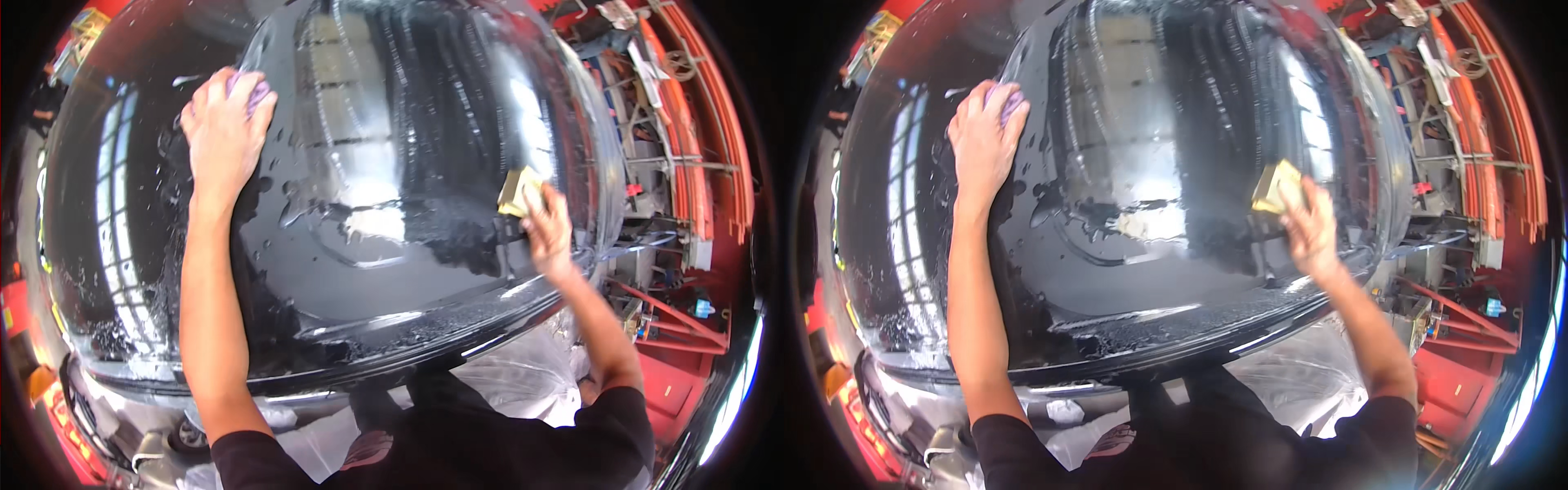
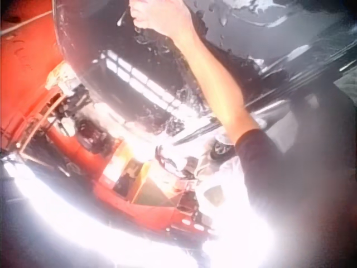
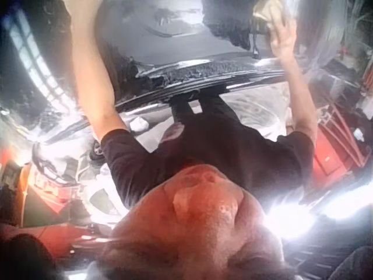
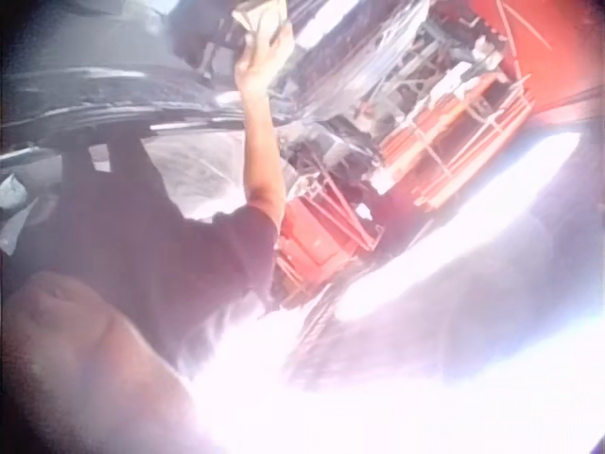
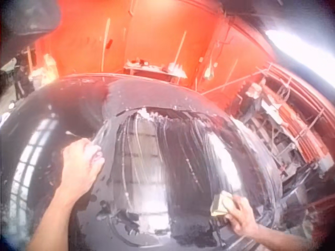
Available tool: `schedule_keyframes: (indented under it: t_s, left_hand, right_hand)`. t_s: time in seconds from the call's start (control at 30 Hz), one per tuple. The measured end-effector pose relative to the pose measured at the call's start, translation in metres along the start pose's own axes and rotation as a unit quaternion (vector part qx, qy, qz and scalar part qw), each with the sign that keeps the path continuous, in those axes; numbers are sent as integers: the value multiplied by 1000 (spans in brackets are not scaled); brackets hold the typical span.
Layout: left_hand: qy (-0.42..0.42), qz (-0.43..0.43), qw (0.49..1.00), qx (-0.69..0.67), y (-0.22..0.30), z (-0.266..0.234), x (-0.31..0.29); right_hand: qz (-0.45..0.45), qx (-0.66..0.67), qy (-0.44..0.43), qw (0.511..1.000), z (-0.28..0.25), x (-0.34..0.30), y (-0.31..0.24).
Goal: The person scrubs the hood of a black car with a yellow sponge and a purple cloth, applying a white cleaning solution. They repeatedly wipe and scrub the surface, moving across different sections of the hood to remove the solution and dirt.
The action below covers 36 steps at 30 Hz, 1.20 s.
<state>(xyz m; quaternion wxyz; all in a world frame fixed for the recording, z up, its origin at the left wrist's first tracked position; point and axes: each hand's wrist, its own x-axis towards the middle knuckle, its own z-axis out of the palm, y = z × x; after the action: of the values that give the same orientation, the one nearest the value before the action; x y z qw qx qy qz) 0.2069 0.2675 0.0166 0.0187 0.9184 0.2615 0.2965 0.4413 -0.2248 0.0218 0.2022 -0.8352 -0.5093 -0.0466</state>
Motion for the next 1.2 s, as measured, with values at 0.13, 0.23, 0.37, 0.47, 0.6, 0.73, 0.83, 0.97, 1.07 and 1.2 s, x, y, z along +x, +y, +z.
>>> schedule_keyframes:
  t_s: [0.13,0.23,0.37,0.47,0.6,0.73,0.83,0.97,1.07,1.2]
  left_hand:
    - [12,13,1000,13,-7,-3,-2]
    - [20,33,999,1,-6,7,2]
    - [23,25,999,-31,1,-21,-5]
    - [21,18,999,-40,0,-19,-5]
    - [11,13,999,-38,5,-19,-3]
    - [25,24,999,-34,2,-15,-6]
    - [19,24,998,-46,9,-12,-5]
    - [11,-4,1000,-18,-1,-15,-4]
    - [17,-4,1000,18,7,-8,2]
    - [36,10,999,21,3,-5,0]
  right_hand:
    - [-173,-102,95,975,49,209,76]
    - [-42,-106,124,986,67,322,79]
    - [-121,-86,89,985,74,225,11]
    - [-67,-56,38,995,40,72,-43]
    - [-142,-54,21,988,32,77,-60]
    - [30,-12,49,998,70,277,-62]
    - [-23,-96,54,994,77,239,-76]
    - [-89,-36,35,995,58,82,-123]
    - [-156,-20,-8,988,38,20,-138]
    - [-264,-21,93,960,87,175,-152]
